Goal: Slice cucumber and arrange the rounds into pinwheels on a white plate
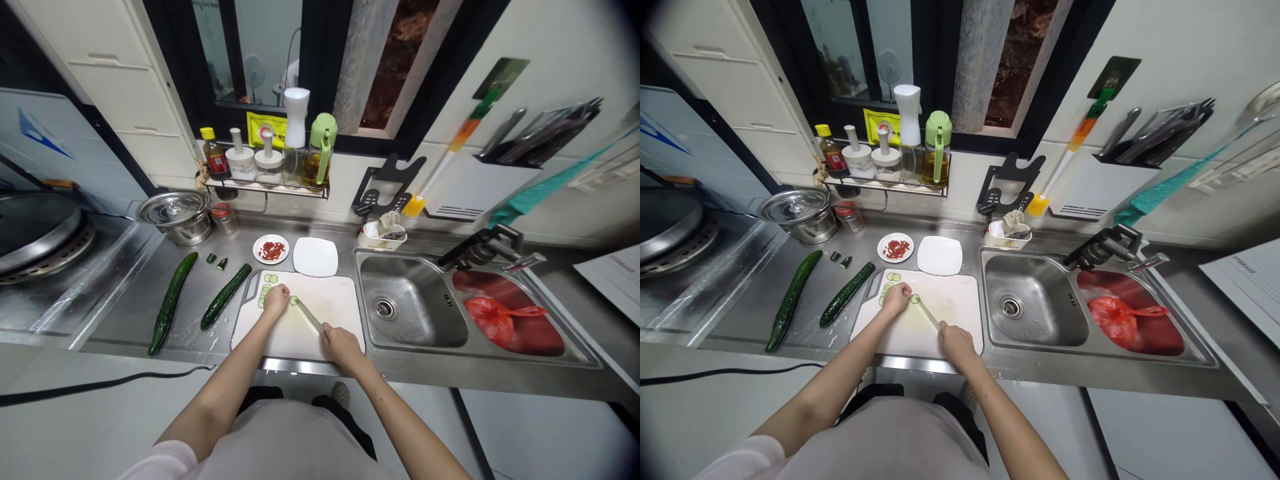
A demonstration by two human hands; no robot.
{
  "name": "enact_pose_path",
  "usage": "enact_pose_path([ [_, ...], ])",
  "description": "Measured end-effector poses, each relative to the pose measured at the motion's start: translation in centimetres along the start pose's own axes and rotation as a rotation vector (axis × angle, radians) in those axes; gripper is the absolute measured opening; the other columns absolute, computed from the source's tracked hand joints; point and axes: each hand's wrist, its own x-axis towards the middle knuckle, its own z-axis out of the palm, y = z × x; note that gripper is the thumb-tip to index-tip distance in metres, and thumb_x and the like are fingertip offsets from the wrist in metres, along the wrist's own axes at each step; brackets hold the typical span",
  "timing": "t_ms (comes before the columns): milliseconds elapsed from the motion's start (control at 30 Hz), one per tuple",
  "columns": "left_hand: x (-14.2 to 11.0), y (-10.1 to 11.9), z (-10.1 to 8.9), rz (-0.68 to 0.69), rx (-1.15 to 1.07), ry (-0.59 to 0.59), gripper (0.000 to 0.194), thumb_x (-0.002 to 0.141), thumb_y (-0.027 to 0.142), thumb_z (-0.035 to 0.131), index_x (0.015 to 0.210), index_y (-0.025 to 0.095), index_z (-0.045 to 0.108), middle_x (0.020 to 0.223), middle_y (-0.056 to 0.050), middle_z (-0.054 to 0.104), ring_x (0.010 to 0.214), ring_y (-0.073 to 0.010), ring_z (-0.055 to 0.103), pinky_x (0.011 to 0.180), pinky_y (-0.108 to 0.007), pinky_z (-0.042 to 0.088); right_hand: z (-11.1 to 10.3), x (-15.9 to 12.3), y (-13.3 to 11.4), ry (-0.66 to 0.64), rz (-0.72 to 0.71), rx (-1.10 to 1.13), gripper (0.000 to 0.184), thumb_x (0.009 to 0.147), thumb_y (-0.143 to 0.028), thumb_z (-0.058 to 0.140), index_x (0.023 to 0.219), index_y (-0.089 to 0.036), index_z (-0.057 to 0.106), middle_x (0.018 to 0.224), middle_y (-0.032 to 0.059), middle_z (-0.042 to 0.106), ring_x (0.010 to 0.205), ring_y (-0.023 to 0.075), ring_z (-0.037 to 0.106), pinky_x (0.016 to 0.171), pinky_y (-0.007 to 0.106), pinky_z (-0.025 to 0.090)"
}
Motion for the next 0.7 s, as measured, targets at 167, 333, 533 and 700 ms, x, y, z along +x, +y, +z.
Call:
enact_pose_path([
  [167,0.16,0.08,0.0,-0.018,0.007,-0.017,0.011,0.078,0.024,0.063,0.089,0.026,0.067,0.097,-0.002,0.072,0.095,-0.0193,0.063,0.074,-0.026,0.042,-0.11,0.16,-0.04,-0.02,-0.005,-0.021,0.033,0.097,-0.021,0.029,0.118,-0.016,0.053,0.102,0.015,0.07,0.1,0.0254,0.065,0.077,0.032,0.042],
  [333,0.19,0.11,0.04,-0.033,0.023,-0.021,0.012,0.078,0.025,0.064,0.089,0.027,0.066,0.1,-0.001,0.071,0.095,-0.0194,0.063,0.073,-0.026,0.042,-0.36,0.42,-0.11,-0.043,-0.014,-0.029,0.032,0.096,-0.02,0.032,0.119,-0.015,0.054,0.104,0.0161,0.07,0.1,0.0252,0.065,0.077,0.031,0.043],
  [533,0.14,0.1,0.12,-0.026,0.039,-0.003,0.011,0.079,0.027,0.063,0.089,0.027,0.067,0.103,-0.002,0.071,0.097,-0.0201,0.063,0.073,-0.027,0.042,-0.64,0.76,-0.13,-0.046,-0.032,-0.042,0.034,0.095,-0.017,0.032,0.12,-0.014,0.054,0.105,0.0179,0.07,0.101,0.0262,0.066,0.077,0.033,0.045],
  [700,0.19,0.11,0.11,-0.029,0.028,-0.011,0.013,0.077,0.026,0.065,0.09,0.027,0.068,0.1,-0.002,0.072,0.095,-0.0194,0.063,0.074,-0.026,0.043,-0.98,0.88,-0.35,-0.052,-0.035,-0.052,0.033,0.095,-0.018,0.033,0.121,-0.013,0.054,0.105,0.0188,0.069,0.102,0.0271,0.066,0.077,0.033,0.045],
])
